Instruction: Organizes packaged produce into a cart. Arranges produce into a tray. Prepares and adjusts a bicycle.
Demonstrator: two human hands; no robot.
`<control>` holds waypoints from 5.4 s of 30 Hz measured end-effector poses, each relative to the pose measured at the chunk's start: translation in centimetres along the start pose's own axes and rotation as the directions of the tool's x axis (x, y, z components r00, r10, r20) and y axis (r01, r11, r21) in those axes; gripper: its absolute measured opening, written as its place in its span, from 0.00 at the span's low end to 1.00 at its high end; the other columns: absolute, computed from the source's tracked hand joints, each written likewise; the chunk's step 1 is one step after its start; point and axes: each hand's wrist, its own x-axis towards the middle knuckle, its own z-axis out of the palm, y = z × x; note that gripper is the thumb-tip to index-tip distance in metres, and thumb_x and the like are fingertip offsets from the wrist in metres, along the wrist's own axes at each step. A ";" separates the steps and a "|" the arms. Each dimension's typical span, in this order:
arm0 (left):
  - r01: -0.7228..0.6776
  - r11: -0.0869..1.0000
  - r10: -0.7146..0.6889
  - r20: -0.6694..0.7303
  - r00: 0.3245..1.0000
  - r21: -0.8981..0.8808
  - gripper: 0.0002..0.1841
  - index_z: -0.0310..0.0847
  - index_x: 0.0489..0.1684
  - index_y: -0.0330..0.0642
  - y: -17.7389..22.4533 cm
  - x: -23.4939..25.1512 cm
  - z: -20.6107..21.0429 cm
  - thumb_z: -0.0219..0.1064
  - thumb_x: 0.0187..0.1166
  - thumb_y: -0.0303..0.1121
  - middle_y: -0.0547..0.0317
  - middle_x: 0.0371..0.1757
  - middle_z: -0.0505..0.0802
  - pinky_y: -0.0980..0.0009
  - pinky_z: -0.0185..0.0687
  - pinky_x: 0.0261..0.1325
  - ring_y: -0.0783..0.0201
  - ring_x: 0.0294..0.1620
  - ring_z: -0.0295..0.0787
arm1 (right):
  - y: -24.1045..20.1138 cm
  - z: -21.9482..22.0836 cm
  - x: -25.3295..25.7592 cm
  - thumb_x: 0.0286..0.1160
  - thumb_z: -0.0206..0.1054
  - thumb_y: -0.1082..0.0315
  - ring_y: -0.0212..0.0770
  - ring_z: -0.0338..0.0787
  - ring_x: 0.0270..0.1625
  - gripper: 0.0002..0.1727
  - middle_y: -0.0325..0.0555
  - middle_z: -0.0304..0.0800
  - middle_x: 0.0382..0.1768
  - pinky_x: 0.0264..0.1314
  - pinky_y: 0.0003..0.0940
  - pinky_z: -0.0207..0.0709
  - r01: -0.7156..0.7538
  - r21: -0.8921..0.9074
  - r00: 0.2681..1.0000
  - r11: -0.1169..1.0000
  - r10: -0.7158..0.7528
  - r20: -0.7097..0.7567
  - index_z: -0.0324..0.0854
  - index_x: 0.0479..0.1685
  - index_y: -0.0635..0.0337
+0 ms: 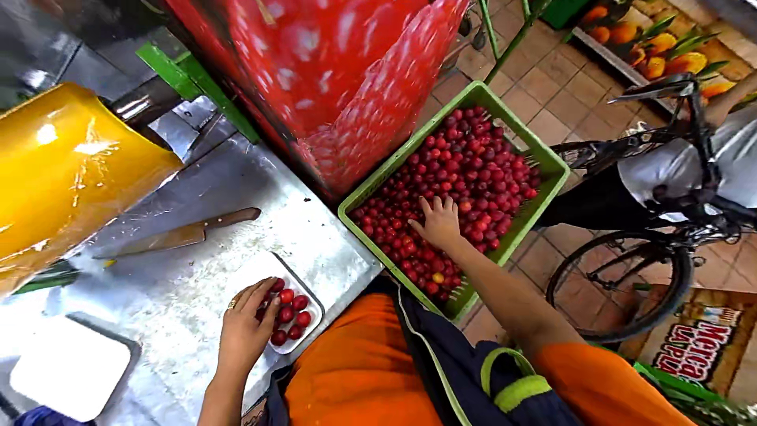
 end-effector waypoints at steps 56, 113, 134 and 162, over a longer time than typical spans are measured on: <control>0.442 0.155 0.079 0.457 0.886 -0.883 0.28 0.69 0.85 0.51 5.5 -7.0 -1.8 0.67 0.83 0.34 0.51 0.64 0.90 0.58 0.86 0.64 0.58 0.60 0.89 | -24.2 -13.0 -15.3 0.68 0.81 0.52 0.31 0.90 0.39 0.31 0.34 0.94 0.48 0.44 0.34 0.88 0.013 0.812 0.569 0.583 -0.672 0.473 0.81 0.74 0.34; 0.271 0.908 -0.232 0.156 0.960 -0.319 0.13 0.91 0.57 0.45 -4.8 3.8 -6.1 0.61 0.84 0.33 0.54 0.59 0.93 0.51 0.85 0.63 0.57 0.56 0.91 | -37.9 -11.2 2.5 0.73 0.65 0.78 0.50 0.92 0.51 0.22 0.56 0.84 0.60 0.55 0.50 0.89 0.012 0.772 0.529 0.636 -0.659 0.535 0.77 0.68 0.62; 0.281 0.111 -0.554 0.175 0.814 -0.953 0.22 0.68 0.79 0.36 -4.2 -1.0 -5.2 0.60 0.85 0.22 0.46 0.71 0.86 0.57 0.87 0.66 0.55 0.63 0.90 | -38.9 -6.8 0.2 0.80 0.63 0.78 0.46 0.88 0.68 0.20 0.48 0.89 0.65 0.75 0.49 0.79 0.729 0.586 0.396 0.354 -0.916 0.062 0.88 0.66 0.53; 0.156 0.914 -0.243 -0.200 0.949 -0.374 0.22 0.75 0.82 0.43 -4.4 2.1 -2.5 0.60 0.90 0.33 0.53 0.74 0.88 0.51 0.65 0.89 0.54 0.79 0.81 | -35.7 -7.4 0.7 0.84 0.65 0.65 0.53 0.87 0.62 0.15 0.52 0.87 0.57 0.67 0.53 0.82 0.735 0.457 0.533 0.501 -0.844 0.067 0.87 0.65 0.53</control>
